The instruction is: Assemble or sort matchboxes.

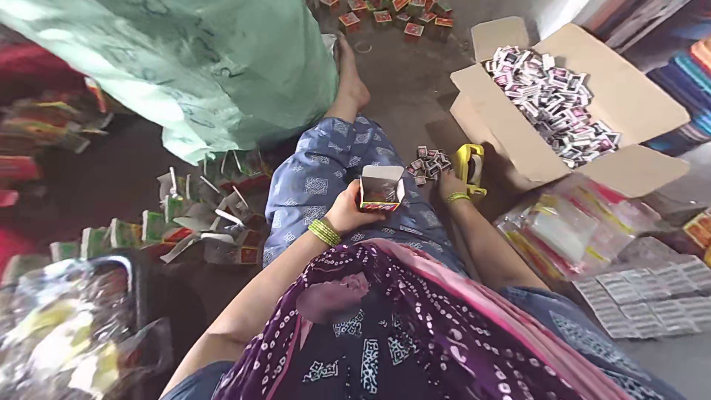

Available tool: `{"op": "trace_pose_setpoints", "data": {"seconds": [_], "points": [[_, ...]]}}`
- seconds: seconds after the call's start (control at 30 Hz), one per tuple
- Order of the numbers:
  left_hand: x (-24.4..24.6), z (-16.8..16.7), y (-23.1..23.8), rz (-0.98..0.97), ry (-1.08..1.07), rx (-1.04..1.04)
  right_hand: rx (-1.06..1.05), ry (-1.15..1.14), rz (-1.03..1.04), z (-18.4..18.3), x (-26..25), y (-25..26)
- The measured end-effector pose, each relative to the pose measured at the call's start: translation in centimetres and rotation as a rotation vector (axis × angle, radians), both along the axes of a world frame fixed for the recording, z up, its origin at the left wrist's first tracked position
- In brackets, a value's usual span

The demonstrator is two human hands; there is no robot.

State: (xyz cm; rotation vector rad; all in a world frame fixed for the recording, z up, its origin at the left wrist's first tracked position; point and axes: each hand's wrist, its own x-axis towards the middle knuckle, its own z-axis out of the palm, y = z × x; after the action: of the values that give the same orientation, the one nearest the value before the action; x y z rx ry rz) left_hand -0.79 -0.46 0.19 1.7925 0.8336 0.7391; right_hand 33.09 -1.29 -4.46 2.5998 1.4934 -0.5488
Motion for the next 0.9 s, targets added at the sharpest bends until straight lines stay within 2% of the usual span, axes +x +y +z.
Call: {"op": "trace_pose_setpoints", "data": {"seconds": [0.17,0.23,0.33,0.4,0.5,0.57,0.63,0.77,0.9], "points": [[-0.1,0.3,0.0,0.014,0.041,0.029,0.074,0.067,0.033,-0.7,0.6,-1.3],[-0.1,0.4,-0.1,0.021,0.036,0.044,0.085,0.157,-0.018,1.3,-0.2,-1.5],[-0.1,0.1,-0.2,0.03,-0.004,0.088,0.475,0.341,-0.027,4.8,-2.0,-2.8],[0.0,0.1,-0.3,0.044,-0.018,0.089,0.705,0.472,0.105,7.9,-3.4,-3.8],[0.0,0.1,-0.3,0.08,0.008,0.083,0.89,0.679,0.356,13.5,-7.1,-5.6],[0.1,0.1,-0.4,0.09,0.032,0.099,0.888,0.744,0.498,15.9,-9.6,-6.7],[0.1,0.2,-0.5,0.101,0.056,0.101,0.841,0.698,0.562,16.5,-11.6,-7.3],[-0.1,0.8,-1.1,0.11,0.105,0.136,0.768,0.489,0.623,14.9,-14.5,-7.0],[-0.3,1.1,-1.3,0.096,0.168,0.189,0.732,0.414,0.596,13.8,-16.4,-6.9]]}}
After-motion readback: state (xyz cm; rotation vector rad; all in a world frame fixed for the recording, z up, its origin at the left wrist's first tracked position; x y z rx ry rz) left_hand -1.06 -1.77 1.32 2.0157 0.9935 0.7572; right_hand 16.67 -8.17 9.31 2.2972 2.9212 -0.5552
